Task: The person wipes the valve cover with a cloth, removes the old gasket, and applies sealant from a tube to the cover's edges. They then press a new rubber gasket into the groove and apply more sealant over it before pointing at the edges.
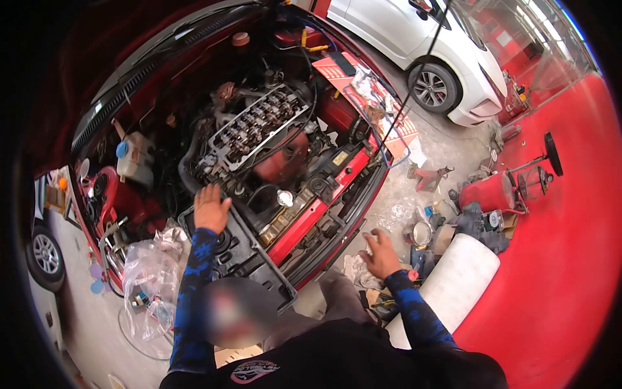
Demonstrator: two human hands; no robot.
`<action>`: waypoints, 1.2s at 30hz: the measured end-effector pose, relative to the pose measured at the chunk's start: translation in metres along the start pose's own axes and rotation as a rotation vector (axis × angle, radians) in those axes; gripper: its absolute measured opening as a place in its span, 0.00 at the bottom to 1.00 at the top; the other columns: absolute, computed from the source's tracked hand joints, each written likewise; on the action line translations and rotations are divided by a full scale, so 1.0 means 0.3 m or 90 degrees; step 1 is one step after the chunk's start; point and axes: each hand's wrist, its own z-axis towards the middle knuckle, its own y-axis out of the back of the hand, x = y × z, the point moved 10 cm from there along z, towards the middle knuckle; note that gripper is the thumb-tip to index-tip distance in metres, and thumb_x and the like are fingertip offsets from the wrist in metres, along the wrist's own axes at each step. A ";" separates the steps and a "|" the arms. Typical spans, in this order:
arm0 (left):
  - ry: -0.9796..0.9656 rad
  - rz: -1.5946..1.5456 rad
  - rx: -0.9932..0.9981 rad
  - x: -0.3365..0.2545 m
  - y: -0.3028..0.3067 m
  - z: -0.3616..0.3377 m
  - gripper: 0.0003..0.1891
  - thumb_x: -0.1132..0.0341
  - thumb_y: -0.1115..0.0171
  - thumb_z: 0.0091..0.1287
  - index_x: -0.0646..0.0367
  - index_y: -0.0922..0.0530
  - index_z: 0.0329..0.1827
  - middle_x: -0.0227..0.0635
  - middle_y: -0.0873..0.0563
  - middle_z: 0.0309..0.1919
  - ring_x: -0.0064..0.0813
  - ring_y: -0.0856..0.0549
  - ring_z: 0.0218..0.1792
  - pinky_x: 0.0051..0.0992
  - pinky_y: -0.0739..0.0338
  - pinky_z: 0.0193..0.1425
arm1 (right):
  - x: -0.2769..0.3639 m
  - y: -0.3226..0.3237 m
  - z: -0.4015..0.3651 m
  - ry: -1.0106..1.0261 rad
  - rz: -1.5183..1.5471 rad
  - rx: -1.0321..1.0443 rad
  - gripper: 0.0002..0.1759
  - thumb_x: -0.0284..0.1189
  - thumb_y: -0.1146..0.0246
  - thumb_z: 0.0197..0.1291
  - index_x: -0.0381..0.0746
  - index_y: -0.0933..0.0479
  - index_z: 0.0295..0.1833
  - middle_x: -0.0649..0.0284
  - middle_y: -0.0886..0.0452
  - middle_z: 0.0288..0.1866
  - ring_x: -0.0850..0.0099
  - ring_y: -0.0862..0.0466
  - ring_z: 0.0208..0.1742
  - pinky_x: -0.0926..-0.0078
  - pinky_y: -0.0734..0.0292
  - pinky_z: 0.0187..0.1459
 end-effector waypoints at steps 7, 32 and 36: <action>0.143 0.013 -0.092 0.039 0.271 -0.168 0.34 0.58 0.38 0.70 0.61 0.35 0.77 0.56 0.35 0.76 0.55 0.37 0.77 0.50 0.45 0.80 | -0.614 0.249 0.320 -0.106 0.104 -0.198 0.28 0.24 0.33 0.58 0.40 0.25 0.67 0.52 0.23 0.54 0.63 0.20 0.41 0.69 0.21 0.46; 0.366 -0.853 -0.269 -0.908 0.082 -0.544 0.27 0.75 0.37 0.71 0.67 0.31 0.73 0.43 0.22 0.66 0.34 0.21 0.65 0.32 0.27 0.69 | -1.175 0.522 1.660 0.017 0.986 0.012 0.14 0.25 0.34 0.65 0.32 0.22 0.55 0.60 0.17 0.43 0.65 0.14 0.40 0.65 0.16 0.40; 0.392 -0.919 -0.220 -0.944 0.108 -0.498 0.27 0.75 0.40 0.73 0.68 0.33 0.74 0.44 0.23 0.68 0.35 0.21 0.66 0.32 0.27 0.69 | -1.037 0.803 1.430 0.173 1.115 -0.074 0.13 0.21 0.39 0.68 0.31 0.24 0.57 0.54 0.17 0.53 0.61 0.16 0.54 0.63 0.18 0.51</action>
